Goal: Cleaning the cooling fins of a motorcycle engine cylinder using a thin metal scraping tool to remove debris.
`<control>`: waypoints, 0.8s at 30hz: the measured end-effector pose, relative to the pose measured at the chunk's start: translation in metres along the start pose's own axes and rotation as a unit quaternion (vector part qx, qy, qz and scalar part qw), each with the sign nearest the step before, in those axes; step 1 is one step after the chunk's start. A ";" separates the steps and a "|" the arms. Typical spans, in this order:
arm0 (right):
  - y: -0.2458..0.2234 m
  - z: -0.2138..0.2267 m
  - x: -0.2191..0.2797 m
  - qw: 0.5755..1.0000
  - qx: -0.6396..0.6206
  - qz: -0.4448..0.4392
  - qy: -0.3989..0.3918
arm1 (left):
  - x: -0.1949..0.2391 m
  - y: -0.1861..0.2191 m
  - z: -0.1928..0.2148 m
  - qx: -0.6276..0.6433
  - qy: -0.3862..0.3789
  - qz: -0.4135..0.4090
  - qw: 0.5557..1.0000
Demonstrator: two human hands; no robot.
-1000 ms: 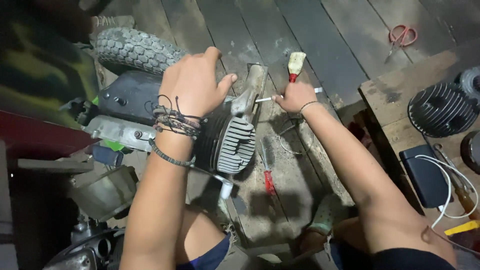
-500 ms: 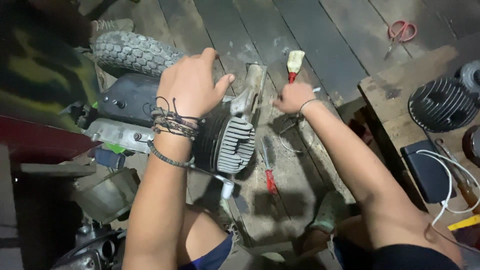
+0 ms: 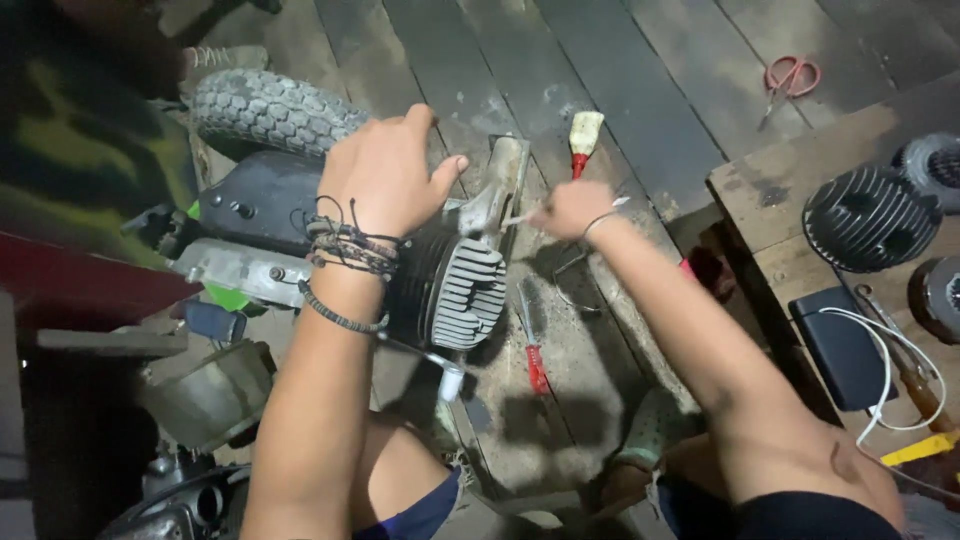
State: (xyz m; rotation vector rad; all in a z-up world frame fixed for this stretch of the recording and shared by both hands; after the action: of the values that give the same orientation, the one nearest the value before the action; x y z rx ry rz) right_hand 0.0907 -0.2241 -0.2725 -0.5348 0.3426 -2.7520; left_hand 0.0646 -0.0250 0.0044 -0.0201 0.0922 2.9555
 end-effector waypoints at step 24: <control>0.013 -0.009 -0.009 0.988 -0.098 0.062 0.104 | 0.001 0.003 -0.001 -0.009 -0.017 0.001 1.000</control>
State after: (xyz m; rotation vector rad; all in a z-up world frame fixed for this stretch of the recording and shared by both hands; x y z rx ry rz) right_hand 0.0981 -0.2317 -0.2872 -0.2618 0.6782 -2.6722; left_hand 0.0634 -0.0281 0.0036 0.0278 0.0596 2.9575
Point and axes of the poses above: each hand's wrist, its own x-axis away from the middle knuckle, its own z-axis out of the back of the hand, y = z × x, the point moved 7 cm from there along -x, towards the middle knuckle, and after that the axes turned 10 degrees about z, right-handed, at the moved point
